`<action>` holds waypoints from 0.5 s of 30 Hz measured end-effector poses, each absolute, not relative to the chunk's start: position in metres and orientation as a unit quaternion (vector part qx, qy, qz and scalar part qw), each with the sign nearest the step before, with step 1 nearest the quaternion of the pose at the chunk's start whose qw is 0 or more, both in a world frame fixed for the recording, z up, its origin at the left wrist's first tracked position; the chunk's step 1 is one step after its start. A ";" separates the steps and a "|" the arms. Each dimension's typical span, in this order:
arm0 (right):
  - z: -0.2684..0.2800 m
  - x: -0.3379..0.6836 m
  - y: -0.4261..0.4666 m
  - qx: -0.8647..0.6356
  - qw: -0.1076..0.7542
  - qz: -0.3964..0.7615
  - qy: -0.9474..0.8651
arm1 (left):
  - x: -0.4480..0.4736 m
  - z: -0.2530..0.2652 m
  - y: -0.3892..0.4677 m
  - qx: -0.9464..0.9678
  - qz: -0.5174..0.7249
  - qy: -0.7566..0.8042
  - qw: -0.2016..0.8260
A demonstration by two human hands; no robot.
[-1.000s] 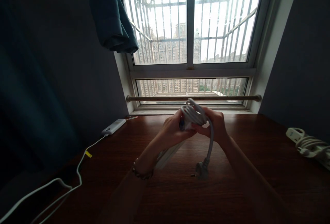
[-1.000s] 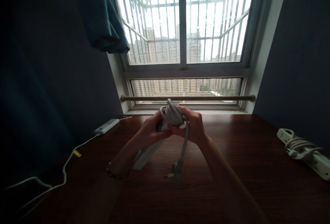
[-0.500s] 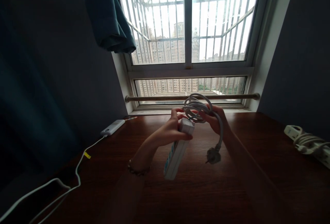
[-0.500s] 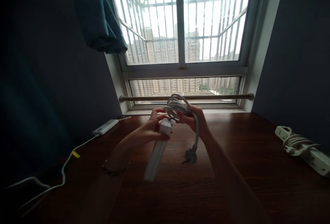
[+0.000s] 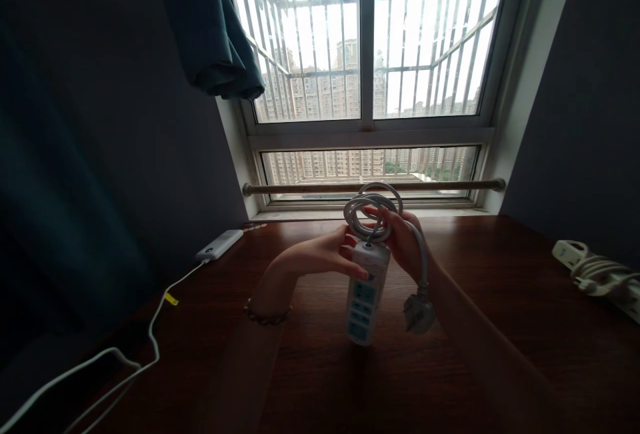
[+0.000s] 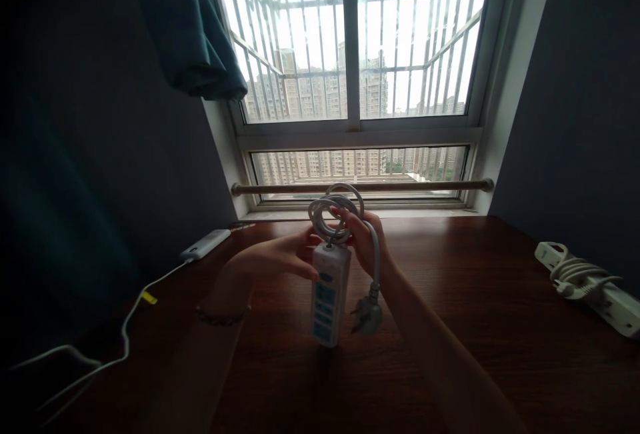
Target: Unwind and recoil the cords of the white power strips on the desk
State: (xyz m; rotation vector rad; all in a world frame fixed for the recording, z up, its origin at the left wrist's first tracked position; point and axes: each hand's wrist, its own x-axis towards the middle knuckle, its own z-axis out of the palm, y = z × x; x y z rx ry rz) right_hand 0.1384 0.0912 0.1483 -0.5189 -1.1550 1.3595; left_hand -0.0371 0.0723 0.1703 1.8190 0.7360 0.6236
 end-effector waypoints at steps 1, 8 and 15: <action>0.148 0.138 0.090 -0.218 0.594 0.600 -0.490 | -0.037 0.172 0.072 0.766 0.261 0.294 0.509; 0.144 0.132 0.088 -0.190 0.561 0.636 -0.495 | -0.025 0.172 0.083 0.661 0.508 0.309 0.458; 0.142 0.121 0.082 -0.185 0.537 0.650 -0.504 | -0.008 0.167 0.081 0.554 0.608 0.290 0.489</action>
